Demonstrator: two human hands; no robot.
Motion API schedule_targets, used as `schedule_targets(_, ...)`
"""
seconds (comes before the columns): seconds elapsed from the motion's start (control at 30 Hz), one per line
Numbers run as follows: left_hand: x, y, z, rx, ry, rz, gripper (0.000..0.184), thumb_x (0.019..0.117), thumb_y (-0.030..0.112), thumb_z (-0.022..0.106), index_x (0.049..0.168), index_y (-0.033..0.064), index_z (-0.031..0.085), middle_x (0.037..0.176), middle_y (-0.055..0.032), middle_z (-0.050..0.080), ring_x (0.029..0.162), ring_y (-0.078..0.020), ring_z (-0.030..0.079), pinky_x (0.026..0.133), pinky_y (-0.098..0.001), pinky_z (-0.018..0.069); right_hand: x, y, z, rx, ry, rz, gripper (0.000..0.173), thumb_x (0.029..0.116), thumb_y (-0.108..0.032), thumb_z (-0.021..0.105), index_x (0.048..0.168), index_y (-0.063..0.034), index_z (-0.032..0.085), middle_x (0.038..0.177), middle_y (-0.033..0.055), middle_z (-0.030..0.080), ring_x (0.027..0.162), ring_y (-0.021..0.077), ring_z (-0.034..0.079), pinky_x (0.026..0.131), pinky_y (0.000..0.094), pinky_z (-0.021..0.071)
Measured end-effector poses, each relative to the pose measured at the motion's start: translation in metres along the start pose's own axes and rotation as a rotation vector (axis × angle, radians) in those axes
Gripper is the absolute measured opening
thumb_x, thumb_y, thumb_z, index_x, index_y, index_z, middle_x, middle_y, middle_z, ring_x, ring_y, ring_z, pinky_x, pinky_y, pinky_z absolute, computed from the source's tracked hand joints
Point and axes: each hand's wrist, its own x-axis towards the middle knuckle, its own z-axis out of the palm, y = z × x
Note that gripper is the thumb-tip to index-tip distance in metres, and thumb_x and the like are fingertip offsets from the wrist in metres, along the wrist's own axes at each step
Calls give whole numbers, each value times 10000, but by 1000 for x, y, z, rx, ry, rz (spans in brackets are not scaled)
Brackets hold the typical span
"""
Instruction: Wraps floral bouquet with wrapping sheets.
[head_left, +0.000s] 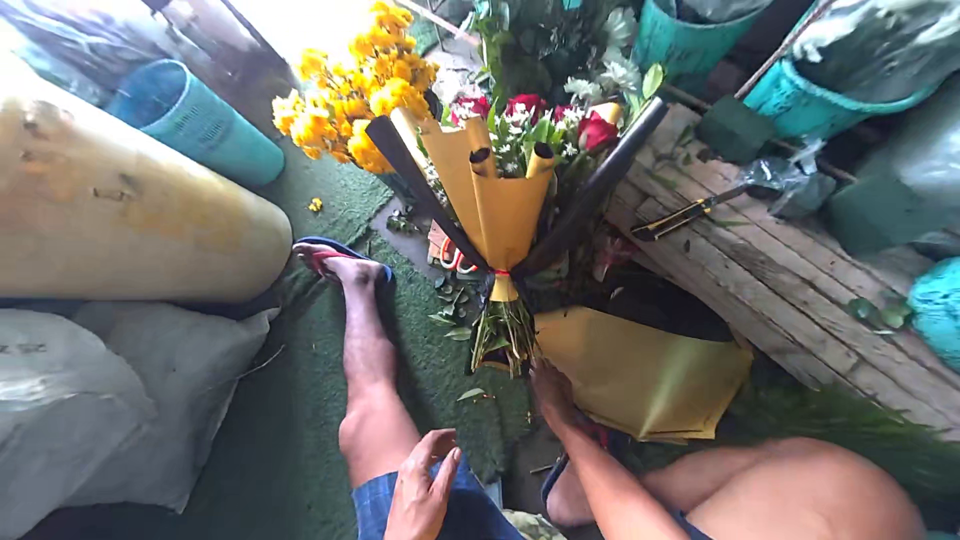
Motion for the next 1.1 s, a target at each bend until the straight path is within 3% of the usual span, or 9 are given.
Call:
schedule_targets(0.1, 12, -2, 12, -38, -9, 47, 346, 995, 295, 591, 1245, 72, 681, 1137, -52, 728, 1041, -133, 707, 916, -367, 602, -31, 43, -48, 197, 148, 162, 456, 1029, -403, 587, 1334, -70, 642, 1280, 196, 668, 1097, 389, 683, 922, 606, 555)
schedule_targets(0.23, 28, 22, 36, -72, -89, 215, 343, 1013, 293, 576, 1262, 76, 671, 1179, -54, 717, 1084, -136, 691, 950, -378, 587, -92, 92, -137, 349, 526, 261, 518, 985, -440, 661, 1201, 31, 670, 1168, 251, 675, 1083, 417, 663, 951, 617, 527)
schedule_targets(0.37, 19, 67, 55, -73, -178, 419, 352, 1017, 319, 577, 1271, 93, 667, 1175, -35, 714, 1087, -127, 687, 950, -367, 585, -156, 113, -218, 249, 979, 60, 551, 923, -457, 739, 889, 79, 611, 851, 220, 615, 757, 337, 623, 708, 497, 546)
schedule_targets(0.5, -2, 109, 63, -69, -232, 594, 345, 1016, 322, 589, 1271, 102, 665, 1182, -30, 709, 1104, -126, 676, 964, -373, 576, -208, 121, -267, 122, 1223, -118, 552, 921, -509, 725, 850, 37, 684, 795, 173, 670, 700, 254, 659, 670, 429, 570)
schedule_targets(0.63, -27, 162, 88, -122, -293, 803, 443, 956, 323, 681, 1342, 112, 629, 1305, -53, 656, 1230, -175, 611, 1033, -411, 536, -250, 96, -278, 370, 1240, -368, 351, 909, -374, 779, 919, -26, 735, 892, 83, 716, 822, 126, 687, 776, 320, 598)
schedule_targets(0.77, -54, 208, 131, -173, -240, 985, 864, 862, 425, 776, 1566, 96, 400, 1561, -105, 460, 1444, -237, 425, 1189, -462, 396, -281, 49, -263, 622, 1157, -581, 255, 914, -234, 780, 1042, -20, 730, 982, 61, 739, 901, 108, 716, 828, 305, 628)
schedule_targets(0.93, -82, 210, 142, -453, -89, 1101, 422, 1040, 83, 450, 1426, -75, 515, 1315, -186, 659, 1225, -208, 642, 1090, -398, 506, -309, 23, -252, 822, 977, -811, 307, 989, -371, 662, 1034, -68, 681, 1025, 4, 674, 943, 88, 654, 833, 279, 581)
schedule_targets(1.0, -88, 209, 129, -545, -86, 1084, 374, 1070, 83, 408, 1372, -79, 557, 1200, -162, 703, 1109, -158, 684, 1010, -359, 551, -315, 20, -250, 876, 995, -839, 413, 1058, -459, 504, 1128, -72, 628, 1126, 2, 658, 1051, 97, 633, 913, 295, 554)
schedule_targets(1.1, -89, 205, 113, -647, -133, 1050, 418, 1108, 204, 346, 1258, -87, 607, 1103, -139, 702, 1040, -119, 674, 970, -337, 556, -315, 12, -247, 883, 1115, -740, 444, 1105, -389, 394, 1195, 9, 568, 1217, 109, 629, 1103, 173, 629, 927, 338, 560)
